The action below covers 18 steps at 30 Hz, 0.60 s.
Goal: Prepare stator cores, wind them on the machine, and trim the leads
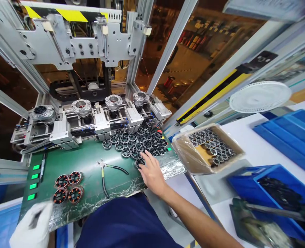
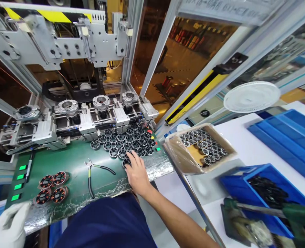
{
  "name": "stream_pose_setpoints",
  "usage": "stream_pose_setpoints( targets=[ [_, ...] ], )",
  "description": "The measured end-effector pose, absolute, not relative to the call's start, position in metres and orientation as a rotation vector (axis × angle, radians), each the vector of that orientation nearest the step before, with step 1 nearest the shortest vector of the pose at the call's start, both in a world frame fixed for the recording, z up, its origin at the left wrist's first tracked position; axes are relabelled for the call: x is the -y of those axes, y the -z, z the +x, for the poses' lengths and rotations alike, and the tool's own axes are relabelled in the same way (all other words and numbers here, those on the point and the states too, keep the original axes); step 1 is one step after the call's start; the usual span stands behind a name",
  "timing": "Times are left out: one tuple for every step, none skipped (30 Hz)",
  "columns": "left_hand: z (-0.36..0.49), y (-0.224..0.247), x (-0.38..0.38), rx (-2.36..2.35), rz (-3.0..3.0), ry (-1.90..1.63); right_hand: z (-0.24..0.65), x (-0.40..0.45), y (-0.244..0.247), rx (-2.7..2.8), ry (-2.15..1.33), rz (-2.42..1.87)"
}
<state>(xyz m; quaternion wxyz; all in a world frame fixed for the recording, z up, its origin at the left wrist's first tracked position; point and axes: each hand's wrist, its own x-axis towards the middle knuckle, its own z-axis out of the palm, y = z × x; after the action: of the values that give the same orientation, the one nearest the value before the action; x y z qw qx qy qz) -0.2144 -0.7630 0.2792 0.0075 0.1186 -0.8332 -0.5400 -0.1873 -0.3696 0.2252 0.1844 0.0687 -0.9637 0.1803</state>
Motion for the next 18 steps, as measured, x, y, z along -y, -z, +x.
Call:
stream_pose_setpoints(
  targets=[
    [-0.217,-0.285,0.753,2.633,0.374,1.572,-0.188,0.374,-0.231,2.68,-0.594,0.242],
    [-0.219,-0.29,0.742,2.681,0.327,1.51,-0.189,0.38,-0.24,2.636,-0.704,0.309],
    [-0.221,-0.295,0.73,2.734,0.2,1.532,-0.19,0.389,-0.25,2.583,-0.831,0.39],
    [-0.222,-0.3,0.717,2.781,0.004,1.658,-0.191,0.398,-0.261,2.523,-0.966,0.475],
    [-0.224,-0.303,0.705,2.798,-0.198,1.833,-0.192,0.409,-0.272,2.46,-1.098,0.558],
    [-0.225,-0.307,0.693,2.785,-0.371,2.025,-0.194,0.42,-0.283,2.393,-1.221,0.633],
    [-0.226,-0.309,0.683,2.741,-0.496,2.22,-0.196,0.43,-0.292,2.329,-1.332,0.699],
    [-0.226,-0.311,0.676,2.685,-0.542,2.364,-0.199,0.439,-0.3,2.281,-1.442,0.749],
    [-0.226,-0.311,0.671,2.659,-0.531,2.41,-0.202,0.448,-0.305,2.252,-1.56,0.778],
    [-0.225,-0.311,0.669,2.675,-0.473,2.331,-0.207,0.455,-0.308,2.246,-1.693,0.784],
    [-0.223,-0.309,0.67,2.717,-0.398,2.138,-0.211,0.461,-0.31,2.263,-1.839,0.761],
    [-0.221,-0.306,0.673,2.754,-0.347,1.871,-0.217,0.467,-0.31,2.293,-1.994,0.711],
    [-0.219,-0.303,0.677,2.759,-0.338,1.588,-0.222,0.473,-0.31,2.328,-2.148,0.643],
    [-0.217,-0.299,0.681,2.731,-0.363,1.34,-0.227,0.478,-0.309,2.356,-2.285,0.575],
    [-0.216,-0.295,0.685,2.689,-0.404,1.148,-0.231,0.484,-0.309,2.373,-2.397,0.523],
    [-0.216,-0.292,0.69,2.646,-0.452,1.011,-0.237,0.488,-0.31,2.383,-2.486,0.497],
    [-0.216,-0.289,0.694,2.616,-0.491,0.914,-0.243,0.492,-0.312,2.379,-2.561,0.503],
    [-0.216,-0.286,0.699,2.602,-0.506,0.842,-0.251,0.494,-0.315,2.374,-2.61,0.544]
  ],
)
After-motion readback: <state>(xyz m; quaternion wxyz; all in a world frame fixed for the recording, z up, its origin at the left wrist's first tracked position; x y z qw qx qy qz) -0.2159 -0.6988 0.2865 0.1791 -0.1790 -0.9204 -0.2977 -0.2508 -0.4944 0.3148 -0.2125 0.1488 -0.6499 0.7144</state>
